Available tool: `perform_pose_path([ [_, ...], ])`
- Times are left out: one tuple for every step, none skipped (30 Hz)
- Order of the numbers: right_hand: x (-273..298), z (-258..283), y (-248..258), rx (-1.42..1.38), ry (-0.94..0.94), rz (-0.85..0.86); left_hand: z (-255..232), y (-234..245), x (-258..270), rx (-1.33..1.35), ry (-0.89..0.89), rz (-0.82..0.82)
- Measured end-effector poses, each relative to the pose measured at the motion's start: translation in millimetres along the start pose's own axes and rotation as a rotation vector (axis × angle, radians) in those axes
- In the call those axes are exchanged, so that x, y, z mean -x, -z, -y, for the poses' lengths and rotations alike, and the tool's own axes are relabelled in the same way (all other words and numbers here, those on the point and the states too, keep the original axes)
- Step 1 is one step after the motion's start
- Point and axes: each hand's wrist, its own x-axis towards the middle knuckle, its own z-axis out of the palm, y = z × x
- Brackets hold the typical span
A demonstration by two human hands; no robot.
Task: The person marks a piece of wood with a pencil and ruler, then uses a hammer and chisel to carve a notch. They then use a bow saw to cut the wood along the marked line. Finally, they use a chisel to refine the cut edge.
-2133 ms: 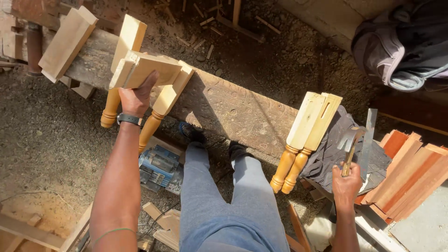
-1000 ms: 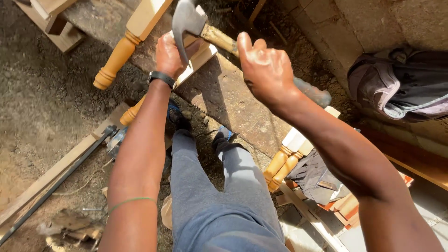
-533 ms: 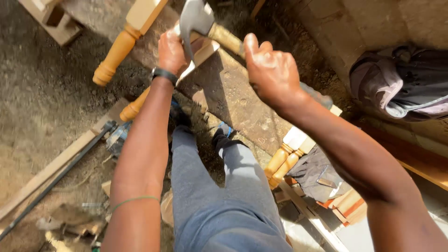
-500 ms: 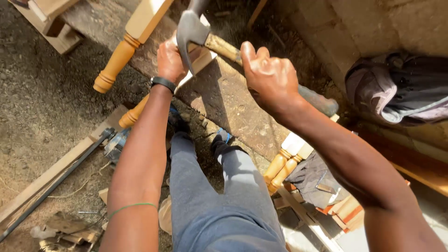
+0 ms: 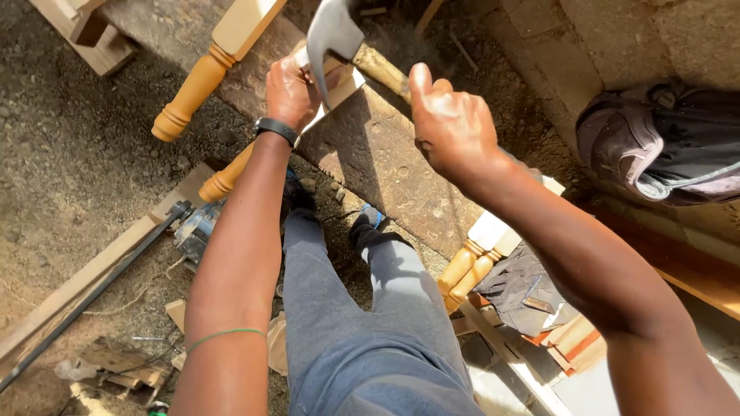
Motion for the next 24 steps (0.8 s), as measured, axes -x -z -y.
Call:
perform_pose_path([
  [-5.4,-12.4,-8.3,-0.001,-0.008,-0.014,-1.3,-5.0,-7.2,0.003,-0.016,0.001],
  [-10.1,-20.3,-20.3,0.147,0.081,-0.164,1.4,-4.2,-2.6,0.013,0.026,-0.026],
  [-15.3,-28.3,-32.8,0.293,0.171,-0.316,4.6,-3.9,1.8,0.024,0.068,-0.053],
  [-12.7,-30.5,-36.1,0.286,0.158,-0.308,2.2,-3.5,4.4,0.025,0.069,-0.036],
  [-10.0,-32.8,-39.0,0.287,0.193,-0.371,-0.6,-3.1,6.8,0.053,0.075,-0.021],
  [-14.3,-34.2,-35.4,0.301,0.246,-0.453,-4.0,1.1,1.5,0.080,0.071,-0.034],
  [-6.9,-34.1,-24.0,0.308,0.251,-0.466,-2.6,1.6,-1.7,0.080,0.063,-0.046],
  [3.5,-33.6,-17.1,0.303,0.268,-0.563,0.4,0.8,0.6,0.061,0.118,-0.030],
  [12.8,-33.2,-10.9,0.298,0.284,-0.661,4.6,-0.4,2.4,0.042,0.173,-0.015],
  [22.4,-31.0,-5.9,0.294,0.283,-0.639,4.4,-1.1,4.6,0.044,0.191,-0.003],
  [31.7,-28.2,-0.7,0.208,0.296,-0.728,4.5,-1.2,6.8,0.010,0.182,0.006],
  [37.2,-24.9,8.6,0.129,0.314,-0.836,3.3,0.6,0.3,-0.023,0.155,0.002],
  [28.1,-26.7,-3.4,0.132,0.317,-0.835,4.5,-2.8,-1.0,-0.020,0.157,-0.001],
  [18.2,-27.6,-14.7,0.049,0.302,-0.818,5.8,-3.5,-1.3,-0.018,0.086,-0.037],
  [9.1,-28.8,-25.8,-0.033,0.287,-0.800,6.4,-4.4,-1.2,-0.016,0.014,-0.074],
  [-1.8,-28.2,-35.9,-0.033,0.283,-0.800,6.4,-4.9,1.3,-0.015,0.013,-0.070],
  [-12.2,-28.3,-45.7,0.092,0.223,-0.524,5.8,-5.9,4.1,0.014,0.025,-0.062],
  [-26.4,-30.3,-52.1,0.216,0.156,-0.264,3.7,-8.2,-2.5,0.045,0.019,-0.057],
  [-22.2,-32.5,-47.7,0.218,0.145,-0.281,3.6,-11.9,-8.9,0.049,-0.001,-0.057],
  [-17.5,-29.9,-45.6,0.275,0.151,-0.310,7.2,-9.1,-4.3,0.021,0.000,-0.043],
  [-13.4,-27.3,-44.0,0.331,0.158,-0.340,11.6,-6.6,0.4,-0.008,0.002,-0.030],
  [-10.4,-28.5,-46.7,0.325,0.152,-0.325,7.8,-5.1,4.4,-0.006,0.012,-0.016],
  [-6.8,-30.1,-49.4,0.348,0.195,-0.411,3.6,-3.9,8.6,0.043,-0.041,-0.044],
  [-10.9,-31.7,-44.6,0.381,0.250,-0.525,-2.4,0.6,1.7,0.090,-0.111,-0.098],
])
